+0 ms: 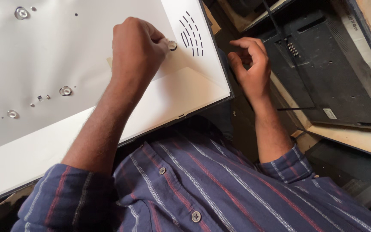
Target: The person uses a screwdriver to tighten screws on a white metal casing. They then apply pieces of masking tape over the screw heads and surrounding areas on the casing.
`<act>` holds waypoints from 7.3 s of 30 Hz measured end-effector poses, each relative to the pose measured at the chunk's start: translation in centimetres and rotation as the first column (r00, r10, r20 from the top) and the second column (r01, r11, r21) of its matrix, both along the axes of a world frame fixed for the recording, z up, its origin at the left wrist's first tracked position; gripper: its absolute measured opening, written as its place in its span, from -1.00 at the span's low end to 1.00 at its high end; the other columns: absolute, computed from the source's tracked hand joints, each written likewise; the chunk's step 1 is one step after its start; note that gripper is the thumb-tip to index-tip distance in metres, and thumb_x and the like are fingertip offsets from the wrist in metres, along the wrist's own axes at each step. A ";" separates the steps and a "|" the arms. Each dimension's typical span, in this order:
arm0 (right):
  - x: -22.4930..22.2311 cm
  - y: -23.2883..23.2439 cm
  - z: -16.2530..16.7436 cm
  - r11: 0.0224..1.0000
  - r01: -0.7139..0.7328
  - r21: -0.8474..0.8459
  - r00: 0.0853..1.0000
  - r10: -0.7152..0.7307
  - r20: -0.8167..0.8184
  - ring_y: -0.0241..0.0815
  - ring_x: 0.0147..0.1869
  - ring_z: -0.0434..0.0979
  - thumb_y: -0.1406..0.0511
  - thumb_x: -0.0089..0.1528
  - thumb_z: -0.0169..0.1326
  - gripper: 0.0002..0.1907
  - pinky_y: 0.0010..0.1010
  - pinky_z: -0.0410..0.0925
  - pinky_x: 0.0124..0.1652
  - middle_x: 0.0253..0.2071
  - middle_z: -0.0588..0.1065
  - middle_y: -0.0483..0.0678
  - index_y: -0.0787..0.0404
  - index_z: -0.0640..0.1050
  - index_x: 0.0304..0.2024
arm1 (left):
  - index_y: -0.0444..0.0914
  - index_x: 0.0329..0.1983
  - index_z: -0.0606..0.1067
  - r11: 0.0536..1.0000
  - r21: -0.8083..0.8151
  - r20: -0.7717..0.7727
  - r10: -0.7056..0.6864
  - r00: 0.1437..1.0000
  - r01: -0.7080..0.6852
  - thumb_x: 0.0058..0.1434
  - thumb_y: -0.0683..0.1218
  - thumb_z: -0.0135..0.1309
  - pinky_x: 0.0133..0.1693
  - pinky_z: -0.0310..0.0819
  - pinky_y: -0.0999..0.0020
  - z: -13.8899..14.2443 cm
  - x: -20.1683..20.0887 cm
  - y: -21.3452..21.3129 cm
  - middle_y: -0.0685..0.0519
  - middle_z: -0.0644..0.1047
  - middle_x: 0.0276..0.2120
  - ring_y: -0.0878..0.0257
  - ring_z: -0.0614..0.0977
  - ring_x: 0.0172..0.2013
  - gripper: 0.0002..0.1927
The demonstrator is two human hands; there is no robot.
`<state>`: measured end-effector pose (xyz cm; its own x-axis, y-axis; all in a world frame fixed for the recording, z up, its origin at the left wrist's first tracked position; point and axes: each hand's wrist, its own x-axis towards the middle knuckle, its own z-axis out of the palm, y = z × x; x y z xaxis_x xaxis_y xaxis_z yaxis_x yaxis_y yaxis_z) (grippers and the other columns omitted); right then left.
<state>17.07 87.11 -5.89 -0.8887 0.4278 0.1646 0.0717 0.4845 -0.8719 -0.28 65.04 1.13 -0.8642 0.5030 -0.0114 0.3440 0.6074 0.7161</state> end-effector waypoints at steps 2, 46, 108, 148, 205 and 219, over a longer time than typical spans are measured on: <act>-0.1 0.0 0.0 1.000 -0.004 0.011 1.000 0.004 -0.008 -0.26 0.03 0.59 0.51 0.35 0.22 -0.74 -0.48 0.50 0.01 0.11 0.45 -0.04 0.30 0.57 0.08 | -0.34 -0.39 0.69 1.000 0.020 0.035 0.004 0.999 -0.005 0.08 -0.25 0.34 -0.49 0.60 0.37 0.2 0.0 0.0 -0.12 0.65 -0.52 0.21 0.69 -0.59 -0.95; -2.1 -7.3 4.9 0.751 -0.249 -0.612 0.968 0.198 -0.152 -0.17 0.33 0.47 0.24 0.40 0.11 -0.34 -0.39 0.31 0.38 0.26 0.48 0.16 0.49 0.27 0.44 | -0.31 -0.30 0.39 0.981 0.183 -0.299 0.117 0.947 -0.064 0.25 -0.19 0.35 -0.33 0.37 0.12 -4.4 1.0 -4.1 -0.02 0.51 -0.35 0.08 0.52 -0.37 -0.70; -4.5 -23.9 16.6 0.567 -0.823 -0.021 0.567 0.824 0.017 -0.06 0.32 0.54 0.01 0.25 0.24 -0.31 -0.27 0.47 0.26 0.26 0.46 0.13 0.26 0.47 0.30 | -0.32 -0.09 0.48 0.919 0.395 -0.147 0.066 0.987 -0.002 0.28 -0.16 0.22 0.26 0.49 -0.02 7.7 16.7 -26.8 0.01 0.57 -0.37 0.09 0.66 -0.29 -0.79; -3.3 -25.9 15.7 0.523 -0.577 0.628 0.433 0.847 -0.308 -0.18 -0.20 0.59 0.47 0.10 0.42 -0.73 -0.44 0.48 -0.23 -0.22 0.57 -0.07 0.25 0.62 -0.19 | -0.21 -0.15 0.52 0.903 0.385 -0.081 0.239 0.967 -0.191 0.32 -0.15 0.14 -0.41 0.37 0.33 9.9 17.3 -25.2 0.10 0.56 -0.51 0.24 0.60 -0.52 -0.92; -3.6 -29.9 14.4 0.587 -0.706 0.397 0.491 0.809 -0.323 -0.25 -0.24 0.49 0.39 0.18 0.33 -0.82 -0.48 0.35 -0.36 -0.26 0.47 -0.06 0.25 0.58 -0.22 | -0.28 -0.21 0.61 0.692 0.522 0.333 0.372 0.867 -0.498 0.31 -0.10 0.12 -0.27 0.58 0.41 8.0 16.7 -28.1 0.02 0.67 -0.38 0.31 0.71 -0.36 -0.85; -6.6 -35.4 13.4 0.383 -0.842 -0.380 0.457 0.881 -0.122 -0.27 0.10 0.45 0.35 0.37 0.20 -0.79 -0.41 0.41 0.07 0.04 0.40 -0.03 0.28 0.53 0.02 | -0.29 0.09 0.61 0.691 0.119 -0.435 0.682 0.588 -0.713 0.38 -0.19 0.17 0.28 0.36 0.10 5.3 16.4 -45.9 -0.07 0.49 0.20 0.02 0.42 0.26 -0.76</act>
